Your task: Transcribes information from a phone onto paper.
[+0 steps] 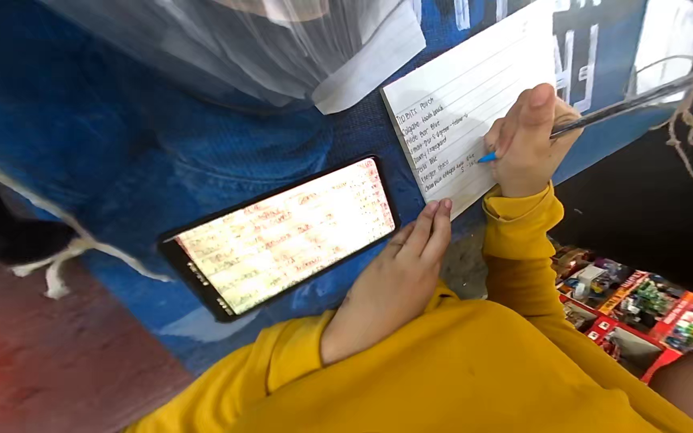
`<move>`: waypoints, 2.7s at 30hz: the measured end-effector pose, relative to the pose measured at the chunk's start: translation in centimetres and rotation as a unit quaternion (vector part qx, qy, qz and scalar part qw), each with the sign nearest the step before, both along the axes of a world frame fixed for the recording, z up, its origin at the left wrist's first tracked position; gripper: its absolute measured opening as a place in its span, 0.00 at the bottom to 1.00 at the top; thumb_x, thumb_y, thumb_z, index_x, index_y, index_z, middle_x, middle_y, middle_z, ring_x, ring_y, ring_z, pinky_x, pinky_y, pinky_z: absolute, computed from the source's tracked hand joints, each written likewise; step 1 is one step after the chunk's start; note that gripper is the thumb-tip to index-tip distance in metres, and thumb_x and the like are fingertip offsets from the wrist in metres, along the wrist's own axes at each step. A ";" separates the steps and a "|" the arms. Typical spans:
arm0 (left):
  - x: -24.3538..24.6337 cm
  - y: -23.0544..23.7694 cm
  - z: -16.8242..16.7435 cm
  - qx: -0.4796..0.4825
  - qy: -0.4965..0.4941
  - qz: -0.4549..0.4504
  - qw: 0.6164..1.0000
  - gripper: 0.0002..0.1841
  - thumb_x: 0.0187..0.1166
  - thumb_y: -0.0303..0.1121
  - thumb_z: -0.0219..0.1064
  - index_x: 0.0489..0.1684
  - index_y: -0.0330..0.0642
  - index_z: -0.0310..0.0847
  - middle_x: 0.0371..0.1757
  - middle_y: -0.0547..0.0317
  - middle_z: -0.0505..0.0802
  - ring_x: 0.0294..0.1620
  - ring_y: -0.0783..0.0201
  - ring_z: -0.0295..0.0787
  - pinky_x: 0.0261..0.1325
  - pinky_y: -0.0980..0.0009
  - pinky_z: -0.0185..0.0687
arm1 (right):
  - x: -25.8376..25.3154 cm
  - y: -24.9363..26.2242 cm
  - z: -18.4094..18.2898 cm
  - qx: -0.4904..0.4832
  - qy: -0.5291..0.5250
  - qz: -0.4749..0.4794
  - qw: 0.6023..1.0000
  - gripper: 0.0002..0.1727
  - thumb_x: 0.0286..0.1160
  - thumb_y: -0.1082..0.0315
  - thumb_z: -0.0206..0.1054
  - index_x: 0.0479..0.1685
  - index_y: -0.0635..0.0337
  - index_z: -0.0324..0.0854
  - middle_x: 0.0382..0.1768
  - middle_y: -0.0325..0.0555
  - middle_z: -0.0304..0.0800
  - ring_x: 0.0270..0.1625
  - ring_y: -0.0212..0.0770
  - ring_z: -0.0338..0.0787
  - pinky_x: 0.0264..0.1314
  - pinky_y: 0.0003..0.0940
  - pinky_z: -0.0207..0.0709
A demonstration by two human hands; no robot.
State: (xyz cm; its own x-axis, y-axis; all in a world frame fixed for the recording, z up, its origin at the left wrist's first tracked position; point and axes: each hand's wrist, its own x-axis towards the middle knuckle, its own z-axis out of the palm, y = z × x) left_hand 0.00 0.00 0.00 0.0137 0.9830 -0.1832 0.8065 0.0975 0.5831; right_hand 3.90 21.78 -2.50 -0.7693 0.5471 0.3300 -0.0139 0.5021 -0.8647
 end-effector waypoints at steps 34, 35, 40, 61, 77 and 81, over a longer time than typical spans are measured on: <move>2.4 -0.1 -2.6 0.211 0.078 0.120 0.967 0.18 0.81 0.18 0.56 0.66 0.30 0.83 0.73 0.45 0.86 0.75 0.54 0.84 0.76 0.69 0.74 | -0.6 -0.4 1.5 -0.165 0.050 -0.263 0.949 0.30 0.90 0.74 0.27 0.12 0.49 0.61 0.07 0.31 0.67 0.09 0.27 0.69 0.16 0.17 0.68; 2.4 -0.1 -2.6 0.207 0.042 0.128 0.969 0.19 0.81 0.18 0.56 0.69 0.28 0.80 0.73 0.42 0.86 0.74 0.53 0.84 0.75 0.68 0.75 | 0.0 0.1 1.2 -0.144 0.036 -0.210 0.966 0.31 0.90 0.74 0.28 0.15 0.49 0.66 0.10 0.29 0.73 0.12 0.25 0.75 0.18 0.17 0.73; 2.8 0.0 -2.9 0.203 -0.058 0.165 0.963 0.20 0.77 0.17 0.59 0.69 0.29 0.80 0.71 0.37 0.87 0.71 0.47 0.87 0.69 0.66 0.80 | 0.8 0.7 0.4 0.042 0.003 0.003 0.999 0.19 0.92 0.66 0.46 0.37 0.40 0.82 0.36 0.14 0.88 0.37 0.17 0.90 0.39 0.18 0.86; 3.0 -0.1 -3.2 0.237 -0.007 0.177 0.955 0.17 0.77 0.18 0.59 0.63 0.30 0.82 0.68 0.37 0.88 0.69 0.47 0.88 0.65 0.67 0.82 | 6.5 -0.8 2.4 0.335 -0.158 0.081 0.925 0.09 0.84 0.71 0.66 0.52 0.60 0.92 0.48 0.53 0.79 0.53 0.33 0.81 0.58 0.18 0.73; 2.6 0.0 -2.5 0.188 -0.093 0.170 0.963 0.20 0.76 0.18 0.63 0.68 0.31 0.80 0.73 0.37 0.85 0.74 0.46 0.84 0.71 0.67 0.79 | 5.3 -1.8 2.0 0.370 -0.144 0.220 0.891 0.14 0.85 0.73 0.61 0.62 0.52 0.88 0.48 0.53 0.82 0.54 0.42 0.82 0.59 0.24 0.73; 2.5 -0.3 -2.4 0.195 -0.129 0.180 0.955 0.22 0.71 0.17 0.67 0.67 0.32 0.82 0.67 0.35 0.88 0.68 0.44 0.88 0.67 0.64 0.82 | 0.9 -4.7 3.0 0.304 -0.089 0.304 0.899 0.12 0.84 0.70 0.65 0.57 0.53 0.91 0.37 0.52 0.77 0.46 0.42 0.77 0.53 0.24 0.68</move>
